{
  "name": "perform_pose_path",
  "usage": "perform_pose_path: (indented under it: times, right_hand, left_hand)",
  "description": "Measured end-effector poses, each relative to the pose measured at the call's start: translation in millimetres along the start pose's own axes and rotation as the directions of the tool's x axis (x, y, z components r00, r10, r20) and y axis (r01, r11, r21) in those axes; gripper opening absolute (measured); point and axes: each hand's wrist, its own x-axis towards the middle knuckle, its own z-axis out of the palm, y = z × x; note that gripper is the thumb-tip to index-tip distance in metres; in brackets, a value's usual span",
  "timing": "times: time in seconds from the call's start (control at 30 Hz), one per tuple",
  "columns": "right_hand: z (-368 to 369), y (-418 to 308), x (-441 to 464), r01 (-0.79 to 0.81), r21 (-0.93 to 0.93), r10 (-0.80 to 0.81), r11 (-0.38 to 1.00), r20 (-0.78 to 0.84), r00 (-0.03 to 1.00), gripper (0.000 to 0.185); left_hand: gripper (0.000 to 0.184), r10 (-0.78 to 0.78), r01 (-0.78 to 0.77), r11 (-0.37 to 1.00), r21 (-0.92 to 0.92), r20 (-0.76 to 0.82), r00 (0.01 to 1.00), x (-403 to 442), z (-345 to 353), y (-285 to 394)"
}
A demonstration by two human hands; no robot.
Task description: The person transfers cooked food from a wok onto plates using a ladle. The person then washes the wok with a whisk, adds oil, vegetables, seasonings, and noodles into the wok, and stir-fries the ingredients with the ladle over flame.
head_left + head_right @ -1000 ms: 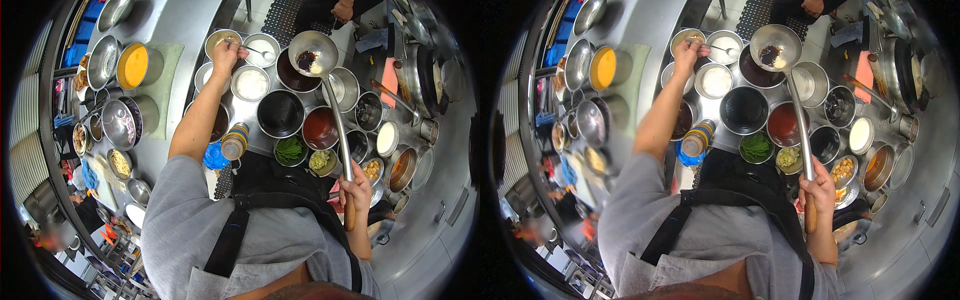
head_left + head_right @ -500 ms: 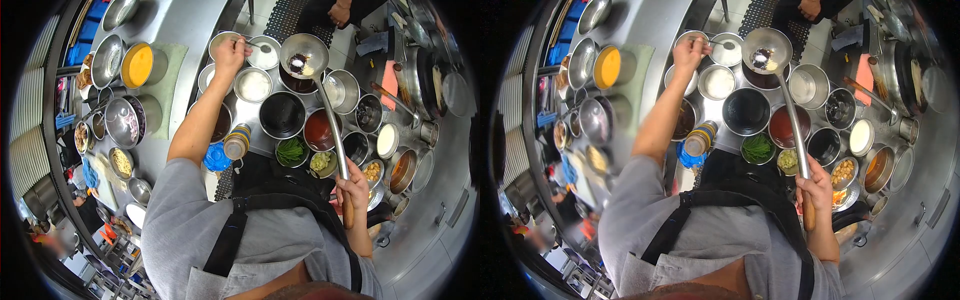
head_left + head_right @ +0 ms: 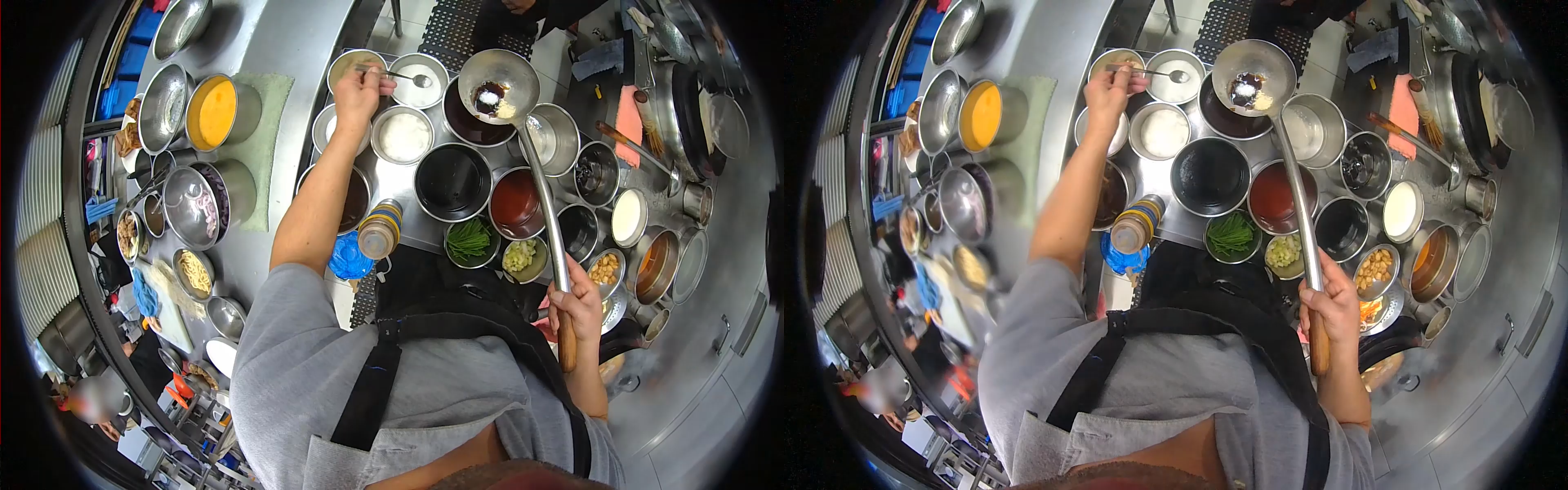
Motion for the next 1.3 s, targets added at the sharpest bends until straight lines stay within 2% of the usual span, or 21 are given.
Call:
perform_pose_path:
  times: [0.03,0.1,0.13,0.17,0.23,0.27,0.37,0.47,0.6,0.67,0.8,0.87,0.9,0.97,1.0,1.1,1.17,1.2,1.27,1.3]
  right_hand:
    - [1,1,-1,-0.006,-0.018,0.006,1.000,0.007,1.000,0.072]
    - [1,3,-3,-0.024,-0.034,0.025,0.999,0.014,1.000,0.072]
    - [0,3,-3,-0.020,-0.033,0.021,0.999,0.029,0.999,0.072]
    - [-1,4,-4,-0.016,-0.033,0.017,0.999,0.046,0.999,0.072]
    - [1,5,-8,-0.020,-0.052,0.023,0.998,0.047,0.999,0.072]
    - [1,7,-11,-0.019,-0.031,0.020,0.999,0.052,0.998,0.073]
    - [5,8,-16,-0.022,-0.024,0.023,0.999,0.050,0.999,0.075]
    - [4,10,-16,-0.022,-0.039,0.024,0.999,0.041,0.999,0.075]
    - [3,14,-19,-0.028,-0.031,0.028,0.999,0.017,0.999,0.074]
    - [2,16,-20,-0.024,-0.023,0.025,0.999,0.009,1.000,0.074]
    - [0,18,-24,-0.024,-0.024,0.024,0.999,0.006,1.000,0.074]
    - [-2,18,-25,-0.023,-0.027,0.024,0.999,0.003,1.000,0.073]
    - [-3,19,-25,-0.022,-0.024,0.022,0.999,-0.011,1.000,0.073]
    - [-4,21,-24,-0.021,-0.020,0.021,1.000,-0.022,1.000,0.073]
    - [-5,22,-23,-0.020,-0.014,0.019,1.000,-0.023,1.000,0.073]
    - [-3,20,-22,-0.019,0.001,0.019,1.000,-0.015,1.000,0.073]
    - [-2,19,-22,-0.021,0.010,0.021,1.000,-0.007,1.000,0.073]
    - [-1,18,-22,-0.024,0.010,0.024,1.000,-0.010,1.000,0.073]
    - [-1,18,-23,-0.026,0.008,0.026,1.000,-0.014,1.000,0.073]
    - [-3,19,-23,-0.020,0.010,0.020,1.000,-0.002,1.000,0.073]
  left_hand:
    - [0.022,0.000,0.000,1.000,0.002,0.003,1.000,-11,-1,20]
    - [0.020,0.075,-0.066,0.976,-0.206,0.035,0.997,-40,-4,60]
    - [0.019,0.181,-0.177,0.981,-0.083,0.034,0.983,-49,-8,63]
    - [0.019,0.174,-0.171,0.982,-0.074,0.030,0.984,-55,-15,60]
    - [0.018,0.206,-0.215,0.925,0.315,0.062,0.977,-64,-32,48]
    - [0.019,0.160,-0.185,0.892,0.412,0.093,0.983,-68,-38,34]
    - [0.019,0.065,-0.127,0.931,0.343,0.187,0.980,-82,-38,-5]
    - [0.015,0.128,-0.190,0.931,0.311,0.209,0.969,-81,-32,-40]
    - [0.016,0.121,-0.174,0.945,0.276,0.200,0.972,-84,-24,-46]
    - [0.016,0.049,-0.073,0.984,0.164,0.147,0.988,-83,-21,-49]
    - [0.016,0.039,-0.049,0.996,0.070,0.134,0.990,-82,-26,-48]
    - [0.019,0.168,-0.238,0.920,0.311,0.234,0.957,-89,-35,-31]
    - [0.019,0.166,-0.237,0.920,0.314,0.236,0.957,-93,-35,-28]
    - [0.018,0.311,-0.378,0.844,0.380,0.227,0.923,-98,-36,-24]
    - [0.018,0.310,-0.378,0.843,0.382,0.227,0.923,-98,-35,-26]
    - [0.018,0.230,-0.312,0.865,0.393,0.242,0.943,-94,-28,-33]
    - [0.017,0.157,-0.192,0.942,0.276,0.146,0.977,-91,-24,-37]
    - [0.017,0.155,-0.190,0.942,0.276,0.145,0.977,-89,-24,-42]
    - [0.018,-0.015,0.004,0.989,0.149,0.071,0.997,-83,-23,-53]
    - [0.018,-0.014,0.003,0.989,0.148,0.073,0.997,-82,-23,-55]
